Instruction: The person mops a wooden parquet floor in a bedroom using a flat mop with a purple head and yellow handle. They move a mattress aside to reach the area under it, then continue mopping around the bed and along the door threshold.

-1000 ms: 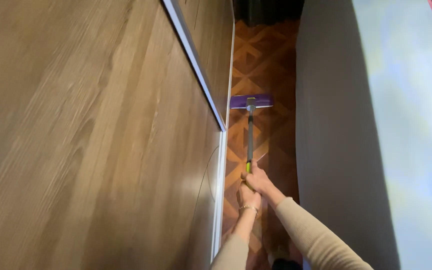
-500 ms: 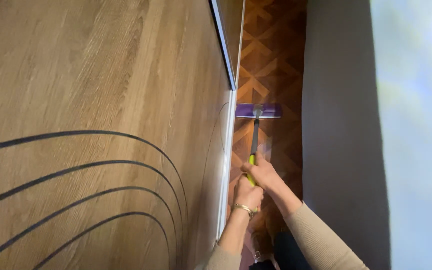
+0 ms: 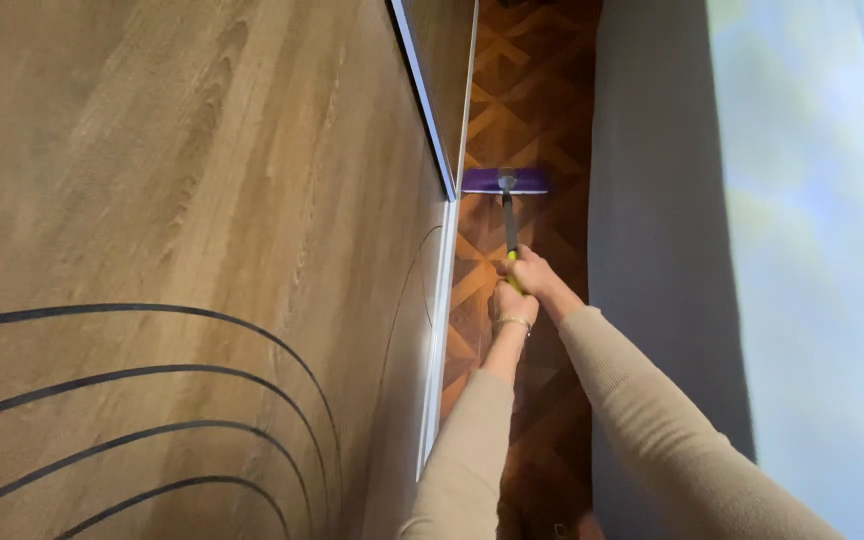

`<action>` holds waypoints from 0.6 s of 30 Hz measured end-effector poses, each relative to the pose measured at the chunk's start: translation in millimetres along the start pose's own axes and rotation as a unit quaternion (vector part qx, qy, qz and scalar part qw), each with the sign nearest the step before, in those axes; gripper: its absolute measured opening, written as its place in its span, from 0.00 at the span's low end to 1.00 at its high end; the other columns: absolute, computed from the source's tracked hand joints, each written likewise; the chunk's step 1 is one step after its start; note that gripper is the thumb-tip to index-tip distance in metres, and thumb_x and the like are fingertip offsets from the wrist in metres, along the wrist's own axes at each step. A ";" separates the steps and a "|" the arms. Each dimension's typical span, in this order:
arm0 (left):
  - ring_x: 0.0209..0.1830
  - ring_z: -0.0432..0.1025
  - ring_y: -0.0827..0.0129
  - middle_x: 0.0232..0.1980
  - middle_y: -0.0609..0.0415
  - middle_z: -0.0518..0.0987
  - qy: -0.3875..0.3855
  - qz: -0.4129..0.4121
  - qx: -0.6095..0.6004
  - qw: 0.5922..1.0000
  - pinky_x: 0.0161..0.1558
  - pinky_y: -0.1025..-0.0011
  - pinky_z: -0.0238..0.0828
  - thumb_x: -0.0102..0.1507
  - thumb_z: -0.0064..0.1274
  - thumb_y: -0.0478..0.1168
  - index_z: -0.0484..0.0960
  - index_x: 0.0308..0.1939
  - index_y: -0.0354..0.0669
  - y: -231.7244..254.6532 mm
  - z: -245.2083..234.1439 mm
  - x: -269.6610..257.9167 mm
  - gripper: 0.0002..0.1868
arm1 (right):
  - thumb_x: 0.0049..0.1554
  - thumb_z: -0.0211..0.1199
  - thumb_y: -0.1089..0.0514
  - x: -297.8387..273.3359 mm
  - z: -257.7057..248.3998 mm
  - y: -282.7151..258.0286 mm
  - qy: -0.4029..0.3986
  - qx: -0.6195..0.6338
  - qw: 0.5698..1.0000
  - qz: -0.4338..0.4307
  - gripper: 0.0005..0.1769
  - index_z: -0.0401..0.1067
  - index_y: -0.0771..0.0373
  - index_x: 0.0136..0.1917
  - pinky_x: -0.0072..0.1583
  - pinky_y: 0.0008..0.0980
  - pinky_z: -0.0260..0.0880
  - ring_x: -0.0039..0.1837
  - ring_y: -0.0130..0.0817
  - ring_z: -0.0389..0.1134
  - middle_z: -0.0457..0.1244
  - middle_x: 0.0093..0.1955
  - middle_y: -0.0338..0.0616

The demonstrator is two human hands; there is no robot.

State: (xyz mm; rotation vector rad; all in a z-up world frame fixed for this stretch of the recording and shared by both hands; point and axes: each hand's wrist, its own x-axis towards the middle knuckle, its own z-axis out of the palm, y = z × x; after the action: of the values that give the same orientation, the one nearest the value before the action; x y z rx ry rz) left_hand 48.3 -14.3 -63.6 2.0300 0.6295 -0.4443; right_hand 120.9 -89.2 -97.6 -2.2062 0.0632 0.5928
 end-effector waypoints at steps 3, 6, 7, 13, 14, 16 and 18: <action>0.61 0.76 0.50 0.54 0.48 0.83 0.020 0.009 -0.002 1.000 0.63 0.51 0.72 0.57 0.44 0.36 0.79 0.54 0.42 4.5 0.7 10.6 0.21 | 0.49 0.54 0.32 11.7 -2.9 -2.8 -0.002 -0.002 1.000 0.013 0.45 0.61 0.54 0.75 0.72 0.54 0.61 0.72 0.58 0.62 0.64 0.68 0.61; 0.59 0.77 0.48 0.51 0.47 0.84 0.025 -0.001 -0.006 1.000 0.61 0.49 0.74 0.55 0.44 0.35 0.79 0.52 0.41 -26.8 8.9 10.9 0.21 | 0.49 0.55 0.34 21.7 24.5 19.4 -0.004 -0.020 1.000 0.009 0.45 0.61 0.55 0.75 0.72 0.55 0.60 0.72 0.58 0.62 0.64 0.67 0.62; 0.60 0.76 0.49 0.52 0.46 0.84 0.019 -0.009 -0.004 1.000 0.61 0.50 0.74 0.57 0.45 0.36 0.80 0.53 0.40 -38.1 9.7 4.7 0.21 | 0.48 0.57 0.36 8.9 30.3 17.9 -0.011 -0.020 1.000 0.015 0.44 0.62 0.57 0.74 0.72 0.56 0.60 0.72 0.59 0.63 0.64 0.67 0.63; 0.57 0.78 0.51 0.50 0.48 0.85 0.012 -0.017 -0.025 0.999 0.57 0.54 0.77 0.57 0.44 0.35 0.84 0.51 0.40 -88.2 -0.1 -84.8 0.20 | 0.50 0.58 0.37 -105.0 51.6 5.4 -0.033 -0.020 0.998 0.056 0.44 0.61 0.58 0.74 0.70 0.55 0.63 0.71 0.60 0.64 0.65 0.66 0.65; 0.55 0.79 0.52 0.47 0.50 0.85 0.014 -0.017 -0.024 0.999 0.54 0.55 0.78 0.56 0.45 0.35 0.85 0.48 0.43 -96.8 -4.1 -100.6 0.19 | 0.50 0.59 0.36 -132.7 53.3 -3.7 -0.043 -0.009 0.997 0.063 0.46 0.59 0.59 0.75 0.69 0.55 0.63 0.71 0.61 0.63 0.64 0.66 0.68; 0.55 0.79 0.53 0.48 0.49 0.85 0.006 -0.024 -0.050 0.998 0.54 0.55 0.78 0.55 0.44 0.35 0.85 0.48 0.41 -45.7 -64.9 -199.9 0.20 | 0.48 0.60 0.33 -140.7 75.5 17.0 -0.046 -0.007 0.996 0.073 0.49 0.57 0.56 0.77 0.69 0.54 0.65 0.71 0.58 0.64 0.65 0.66 0.65; 0.55 0.79 0.54 0.48 0.48 0.85 -0.005 -0.032 -0.074 0.997 0.53 0.56 0.77 0.54 0.43 0.34 0.84 0.49 0.40 -59.8 -85.3 -256.6 0.21 | 0.47 0.61 0.29 -173.9 93.2 20.1 -0.048 -0.004 0.995 0.086 0.52 0.55 0.52 0.79 0.68 0.53 0.66 0.70 0.54 0.65 0.65 0.66 0.62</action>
State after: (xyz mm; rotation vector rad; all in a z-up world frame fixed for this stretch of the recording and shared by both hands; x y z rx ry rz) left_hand -188.0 19.7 76.6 1.8699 0.7035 -0.4326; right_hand -74.9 -59.7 -86.9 -2.1912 0.2025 0.7944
